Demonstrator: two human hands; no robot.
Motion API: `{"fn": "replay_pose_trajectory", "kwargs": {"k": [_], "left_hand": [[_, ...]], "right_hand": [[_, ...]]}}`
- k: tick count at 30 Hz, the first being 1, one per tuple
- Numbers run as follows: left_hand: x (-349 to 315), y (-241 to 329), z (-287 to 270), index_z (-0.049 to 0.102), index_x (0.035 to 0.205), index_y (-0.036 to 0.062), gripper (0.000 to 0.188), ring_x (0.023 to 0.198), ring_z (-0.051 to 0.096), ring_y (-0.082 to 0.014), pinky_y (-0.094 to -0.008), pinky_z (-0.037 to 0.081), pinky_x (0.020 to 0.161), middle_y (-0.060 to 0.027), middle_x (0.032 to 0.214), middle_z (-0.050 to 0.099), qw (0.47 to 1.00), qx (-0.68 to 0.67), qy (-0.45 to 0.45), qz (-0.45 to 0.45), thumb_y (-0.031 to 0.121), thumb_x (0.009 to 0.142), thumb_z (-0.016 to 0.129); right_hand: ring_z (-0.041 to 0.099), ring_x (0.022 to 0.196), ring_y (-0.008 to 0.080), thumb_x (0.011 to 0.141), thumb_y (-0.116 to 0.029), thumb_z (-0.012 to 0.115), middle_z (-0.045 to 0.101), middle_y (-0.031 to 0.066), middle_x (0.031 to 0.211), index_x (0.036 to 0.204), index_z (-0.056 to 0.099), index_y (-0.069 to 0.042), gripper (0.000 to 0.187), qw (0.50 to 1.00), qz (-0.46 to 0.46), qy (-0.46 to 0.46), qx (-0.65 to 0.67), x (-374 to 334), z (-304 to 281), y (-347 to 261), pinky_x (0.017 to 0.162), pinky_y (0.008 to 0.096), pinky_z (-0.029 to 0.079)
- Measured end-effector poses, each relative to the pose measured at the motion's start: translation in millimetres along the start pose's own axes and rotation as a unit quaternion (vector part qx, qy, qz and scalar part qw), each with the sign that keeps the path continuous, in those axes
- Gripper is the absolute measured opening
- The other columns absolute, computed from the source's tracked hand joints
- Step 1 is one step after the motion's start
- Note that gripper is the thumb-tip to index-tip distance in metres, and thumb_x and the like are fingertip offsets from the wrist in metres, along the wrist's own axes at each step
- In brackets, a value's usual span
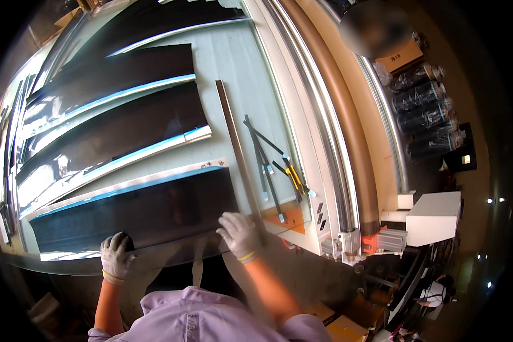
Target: The person measures and marks dark film sheets on a glass table using a metal ruler and a red marker. They then use a utility knife to cut along the marked lines, separating the film into smaller pieces. The person handles the film sheets and tools with gloved hands throughout the process.
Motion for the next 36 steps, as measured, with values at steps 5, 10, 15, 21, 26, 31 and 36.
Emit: {"fn": "replay_pose_trajectory", "kwargs": {"k": [5, 10, 15, 21, 26, 31, 36], "left_hand": [[85, 48, -9, 0.07, 0.128, 0.0051, 0.058, 0.125, 0.06, -0.0362, -0.0527, 0.047, 0.107, -0.0135, 0.138, 0.065, 0.996, -0.048, 0.049, 0.062, 0.019, 0.074, 0.082], [203, 135, 52, 0.059, 0.15, 0.0167, 0.068, 0.15, 0.042, -0.0387, -0.0551, 0.036, 0.123, -0.0121, 0.157, 0.053, 0.992, -0.022, -0.026, 0.125, 0.032, 0.087, 0.08], [251, 172, 99, 0.048, 0.158, 0.0223, 0.077, 0.156, 0.032, -0.045, -0.0586, 0.024, 0.128, -0.0156, 0.168, 0.038, 0.994, -0.03, -0.043, 0.096, 0.049, 0.091, 0.075], [271, 183, 106, 0.046, 0.16, 0.0129, 0.083, 0.152, 0.037, -0.0445, -0.0575, 0.025, 0.128, -0.0182, 0.164, 0.042, 0.991, -0.05, -0.03, 0.117, 0.049, 0.09, 0.074], [284, 185, 114, 0.051, 0.152, 0.0046, 0.075, 0.141, 0.046, -0.0398, -0.0538, 0.034, 0.122, -0.0176, 0.149, 0.052, 0.993, -0.068, 0.043, 0.089, 0.034, 0.088, 0.076], [290, 194, 112, 0.054, 0.148, 0.0046, 0.066, 0.133, 0.05, -0.0376, -0.0527, 0.038, 0.116, -0.0164, 0.137, 0.055, 0.993, -0.049, 0.072, 0.078, 0.027, 0.089, 0.074], [287, 188, 118, 0.059, 0.132, 0.002, 0.051, 0.13, 0.052, -0.0407, -0.0528, 0.044, 0.111, -0.0191, 0.134, 0.055, 0.988, -0.08, 0.12, 0.045, 0.014, 0.084, 0.074]], "right_hand": [[0.059, 0.118, 0.0417, 0.089, -0.018, 0.08, 0.064, 0.0177, 0.12, 0.131, 0.066, -0.007, 0.045, 0.949, 0.261, 0.086, -0.155, -31, -21, 52, 0.101, 0.0528, 0.047], [0.06, 0.11, 0.0411, 0.087, -0.018, 0.083, 0.063, 0.0173, 0.109, 0.13, 0.065, -0.006, 0.048, 0.937, 0.315, 0.037, -0.145, -59, -15, 66, 0.099, 0.0519, 0.047], [0.062, 0.106, 0.0412, 0.087, -0.015, 0.082, 0.063, 0.0179, 0.109, 0.13, 0.063, -0.007, 0.047, 0.926, 0.354, 0.019, -0.132, -116, -23, 54, 0.094, 0.0522, 0.049], [0.065, 0.125, 0.041, 0.09, -0.017, 0.078, 0.065, 0.0243, 0.139, 0.149, 0.057, -0.011, 0.063, 0.894, 0.443, -0.033, -0.057, -120, -36, 36, 0.098, 0.0481, 0.054], [0.071, 0.12, 0.0382, 0.091, -0.021, 0.079, 0.073, 0.0246, 0.127, 0.153, 0.051, -0.002, 0.07, 0.894, 0.442, -0.003, 0.077, -113, -37, 50, 0.099, 0.045, 0.056], [0.074, 0.11, 0.0345, 0.096, -0.025, 0.077, 0.075, 0.0219, 0.121, 0.15, 0.055, -0.001, 0.063, 0.869, 0.482, -0.02, 0.108, -159, -34, 31, 0.094, 0.0424, 0.057], [0.074, 0.101, 0.0352, 0.099, -0.031, 0.076, 0.074, 0.0192, 0.117, 0.153, 0.056, -0.015, 0.061, 0.923, 0.381, -0.033, 0.036, -171, -10, 33, 0.088, 0.0426, 0.059]]}}
Point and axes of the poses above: each hand's wrist, its own x-axis towards the middle knuckle, its own z-axis out of the palm, y = z × x, the point moved 5 cm from there along x, towards the middle knuckle
